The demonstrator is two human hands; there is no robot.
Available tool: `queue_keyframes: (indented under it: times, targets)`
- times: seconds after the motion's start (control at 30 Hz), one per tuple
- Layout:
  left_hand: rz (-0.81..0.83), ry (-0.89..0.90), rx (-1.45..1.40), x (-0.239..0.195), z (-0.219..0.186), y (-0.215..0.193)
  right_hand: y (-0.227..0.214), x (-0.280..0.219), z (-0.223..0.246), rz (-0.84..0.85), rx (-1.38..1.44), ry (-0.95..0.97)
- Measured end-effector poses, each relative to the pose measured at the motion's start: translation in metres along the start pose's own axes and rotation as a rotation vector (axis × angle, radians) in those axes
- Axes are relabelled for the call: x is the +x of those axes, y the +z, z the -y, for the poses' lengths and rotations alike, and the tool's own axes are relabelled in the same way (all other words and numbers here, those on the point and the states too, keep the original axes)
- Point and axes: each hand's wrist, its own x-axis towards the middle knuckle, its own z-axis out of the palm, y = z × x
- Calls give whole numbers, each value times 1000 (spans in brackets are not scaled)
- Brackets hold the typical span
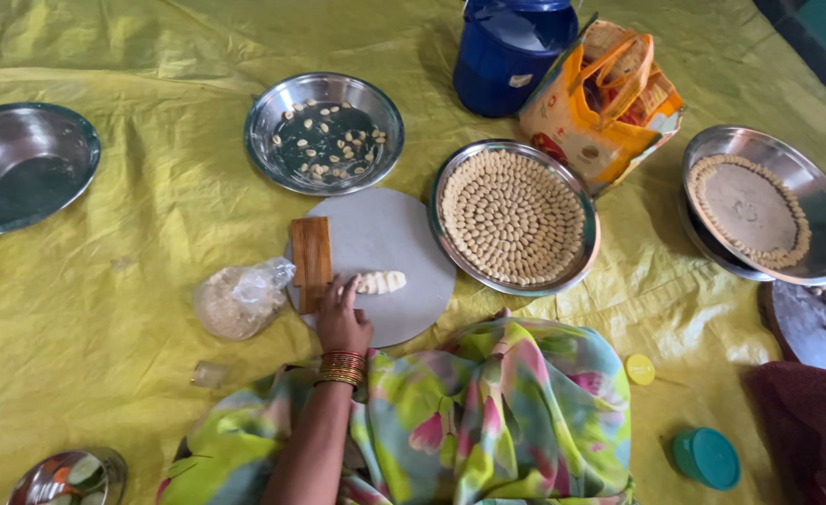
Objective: The person sits on a yellow tarp and shapes small pieces of dough into ridged snacks using a wooden grooved board. They roll the dough on the board, transfer the finished pieces to a large metal tray, and occasionally dip their hands into a bowl of water.
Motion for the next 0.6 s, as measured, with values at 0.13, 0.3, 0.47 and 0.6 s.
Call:
queue_keyframes:
  times: [0.13, 0.3, 0.47, 0.6]
  targets:
    - [8, -26, 112, -3, -6, -11, 23, 0, -12, -9, 14, -41]
    - [7, -12, 163, -17, -6, -15, 46, -6, -24, 9, 13, -55]
    - [-19, -12, 167, -19, -6, -18, 52, 2, -16, 13, 9, -79]
    - [-22, -4, 185, -18, -8, -17, 49, 7, -8, 6, 8, -85]
